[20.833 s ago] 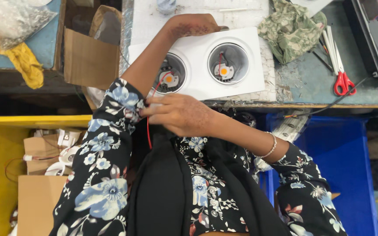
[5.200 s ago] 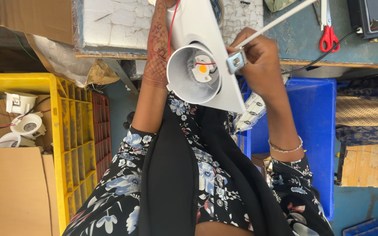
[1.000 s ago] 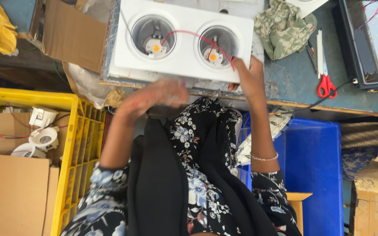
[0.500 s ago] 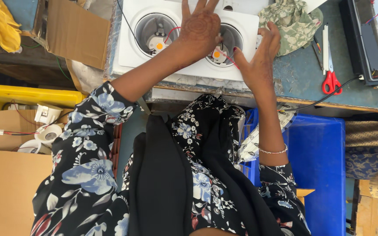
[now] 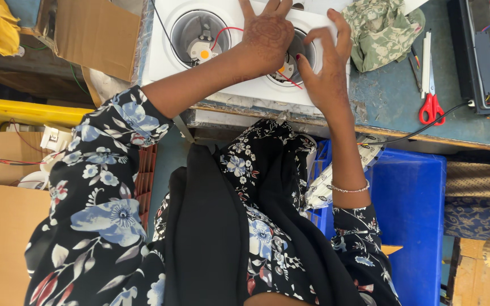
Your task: The person connects red and black wires to two LED modules inside a white dual light fixture, then uses a green power drill to secure the modules with screws. The person handles the fixture and wires by hand throughout the process.
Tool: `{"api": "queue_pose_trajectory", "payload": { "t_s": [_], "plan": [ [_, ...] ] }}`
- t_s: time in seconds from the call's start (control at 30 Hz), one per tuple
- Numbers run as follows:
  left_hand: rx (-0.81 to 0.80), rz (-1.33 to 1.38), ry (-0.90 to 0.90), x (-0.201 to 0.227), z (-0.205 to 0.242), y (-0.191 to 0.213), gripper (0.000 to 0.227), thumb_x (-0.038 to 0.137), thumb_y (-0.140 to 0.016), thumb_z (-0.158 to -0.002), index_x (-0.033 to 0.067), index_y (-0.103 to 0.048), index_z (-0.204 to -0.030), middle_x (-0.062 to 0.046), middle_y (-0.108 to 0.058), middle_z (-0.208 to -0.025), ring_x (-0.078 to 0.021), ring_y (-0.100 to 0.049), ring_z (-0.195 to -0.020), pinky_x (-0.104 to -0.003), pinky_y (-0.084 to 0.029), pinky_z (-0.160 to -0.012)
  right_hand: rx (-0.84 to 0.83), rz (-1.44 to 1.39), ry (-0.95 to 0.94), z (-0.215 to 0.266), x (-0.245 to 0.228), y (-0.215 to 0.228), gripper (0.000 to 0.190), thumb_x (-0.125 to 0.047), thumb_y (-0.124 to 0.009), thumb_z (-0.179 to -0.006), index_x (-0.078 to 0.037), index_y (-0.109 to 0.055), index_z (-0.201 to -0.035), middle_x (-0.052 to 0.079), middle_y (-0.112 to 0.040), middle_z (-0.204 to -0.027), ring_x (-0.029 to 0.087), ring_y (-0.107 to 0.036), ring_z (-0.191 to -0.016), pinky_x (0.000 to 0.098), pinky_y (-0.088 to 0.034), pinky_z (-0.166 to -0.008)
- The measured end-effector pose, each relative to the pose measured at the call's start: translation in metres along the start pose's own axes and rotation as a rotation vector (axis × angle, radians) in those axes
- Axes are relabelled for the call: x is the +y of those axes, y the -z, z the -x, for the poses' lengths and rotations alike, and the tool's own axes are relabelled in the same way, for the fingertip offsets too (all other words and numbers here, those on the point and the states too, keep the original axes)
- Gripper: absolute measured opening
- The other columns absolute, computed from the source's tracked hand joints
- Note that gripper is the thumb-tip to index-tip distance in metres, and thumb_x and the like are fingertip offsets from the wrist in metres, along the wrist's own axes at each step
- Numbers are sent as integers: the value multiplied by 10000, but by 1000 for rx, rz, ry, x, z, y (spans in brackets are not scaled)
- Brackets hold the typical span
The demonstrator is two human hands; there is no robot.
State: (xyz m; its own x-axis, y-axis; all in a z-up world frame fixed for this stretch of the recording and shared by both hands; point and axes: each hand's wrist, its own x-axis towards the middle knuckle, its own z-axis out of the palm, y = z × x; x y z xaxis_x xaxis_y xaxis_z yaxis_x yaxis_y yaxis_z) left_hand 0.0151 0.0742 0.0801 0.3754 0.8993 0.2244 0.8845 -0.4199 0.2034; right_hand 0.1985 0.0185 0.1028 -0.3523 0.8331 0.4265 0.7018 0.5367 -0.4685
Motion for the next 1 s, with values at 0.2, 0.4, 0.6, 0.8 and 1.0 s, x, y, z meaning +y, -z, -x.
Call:
{"api": "queue_pose_trajectory", "payload": {
  "t_s": [0.2, 0.4, 0.6, 0.8, 1.0],
  "plan": [
    [11, -96, -50, -3, -1, 7, 298, 179, -810, -644, 97, -805, -930, -100, -450, -1446, -291, -367, -1399, -841, -215, -946, -72, 99, 24, -10, 11, -1, 157, -56, -825, -889, -157, -810, -1009, 150, -273, -1718, 428, -231, -1561, 536, -263, -1300],
    [-15, -116, -17, 1, -5, 2, 287, 237, -825, -651, 128, -811, -916, -79, -440, -1429, -304, -357, -1372, -862, -193, -935, -163, 279, 34, -29, 2, -2, 160, -113, -892, -785, -176, -823, -915, 129, -318, -1675, 425, -225, -1527, 574, -215, -1212],
    [192, 45, -123, -12, 2, -12, 183, 93, -756, -741, 54, -751, -920, -113, -528, -1364, -332, -455, -1321, -819, -214, -996, -224, 354, 73, -41, -9, 0, 147, -88, -875, -724, -160, -808, -834, 84, -470, -1570, 329, -350, -1456, 550, -245, -1167],
    [366, 134, -237, -21, 9, -19, 83, 46, -716, -755, 53, -701, -836, -171, -539, -1313, -365, -468, -1259, -851, -127, -1018, -182, 317, 97, -43, -11, 1, 137, -123, -887, -754, -164, -812, -862, 68, -510, -1544, 301, -389, -1433, 565, -243, -1165],
    [291, 146, -187, -16, 11, -13, 96, 32, -721, -726, 47, -723, -820, -174, -532, -1330, -355, -467, -1275, -861, -96, -1037, -257, 360, 154, -43, -14, 1, 67, -138, -841, -807, -168, -814, -861, 96, -398, -1659, 315, -281, -1544, 666, -122, -1185]
  ]
}}
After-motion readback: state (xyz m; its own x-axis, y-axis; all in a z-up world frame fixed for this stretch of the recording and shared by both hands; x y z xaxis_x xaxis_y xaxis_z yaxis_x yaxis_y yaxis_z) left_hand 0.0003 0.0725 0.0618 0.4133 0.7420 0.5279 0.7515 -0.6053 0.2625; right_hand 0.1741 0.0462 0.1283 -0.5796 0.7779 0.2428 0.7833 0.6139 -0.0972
